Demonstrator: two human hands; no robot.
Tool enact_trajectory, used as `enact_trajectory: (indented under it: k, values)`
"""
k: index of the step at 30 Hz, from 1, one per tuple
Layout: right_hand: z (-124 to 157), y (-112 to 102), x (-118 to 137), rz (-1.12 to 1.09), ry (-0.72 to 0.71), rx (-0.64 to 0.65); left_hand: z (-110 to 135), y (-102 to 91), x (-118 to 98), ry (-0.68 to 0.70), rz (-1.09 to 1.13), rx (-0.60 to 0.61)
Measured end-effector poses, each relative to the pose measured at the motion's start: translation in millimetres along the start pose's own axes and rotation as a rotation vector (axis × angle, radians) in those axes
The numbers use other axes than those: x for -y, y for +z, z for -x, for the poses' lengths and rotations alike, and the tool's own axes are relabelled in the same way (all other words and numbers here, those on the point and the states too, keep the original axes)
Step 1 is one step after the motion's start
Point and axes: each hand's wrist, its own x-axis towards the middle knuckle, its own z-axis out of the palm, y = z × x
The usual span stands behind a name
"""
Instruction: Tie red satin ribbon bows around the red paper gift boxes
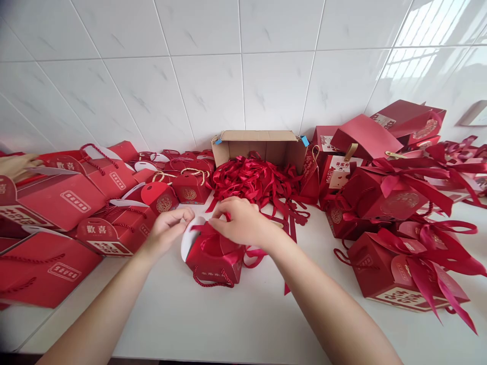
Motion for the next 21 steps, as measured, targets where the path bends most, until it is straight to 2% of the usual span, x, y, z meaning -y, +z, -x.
enact_trajectory:
  k: [2, 4, 7, 9, 11, 13, 15, 18, 21]
  values:
    - [4.1, -15.8, -6.3, 0.038, 0.007, -0.035, -2.6, -9.7, 9.4, -0.104, -0.089, 0.024]
    - [8.7, -31.3, -13.0, 0.132, 0.065, -0.015, -4.3, -15.9, 23.8, -0.211, -0.19, 0.023]
    - [13.6, -44.7, -19.5, 0.263, 0.172, 0.201, -6.5, -18.2, 43.8, -0.308, -0.308, -0.083]
    - [13.5, -45.1, -19.7, 0.308, 0.2, 0.361, -8.3, -16.9, 48.7, -0.301, -0.337, -0.164]
    - [11.1, -41.2, -17.5, 0.347, 0.188, 0.425, -9.6, -14.6, 45.1, -0.242, -0.31, -0.175]
    - [8.1, -37.3, -15.5, 0.379, 0.162, 0.431, -9.2, -11.8, 35.7, -0.168, -0.232, -0.083]
    - [6.3, -36.4, -15.9, 0.364, 0.143, 0.446, -6.6, -9.1, 25.4, -0.121, -0.133, 0.076]
    - [6.9, -39.9, -20.4, 0.312, 0.156, 0.466, -1.6, -7.2, 14.6, -0.096, -0.013, 0.285]
    - [7.7, -43.2, -24.5, 0.312, 0.186, 0.461, 0.2, -9.2, 10.2, -0.081, 0.069, 0.423]
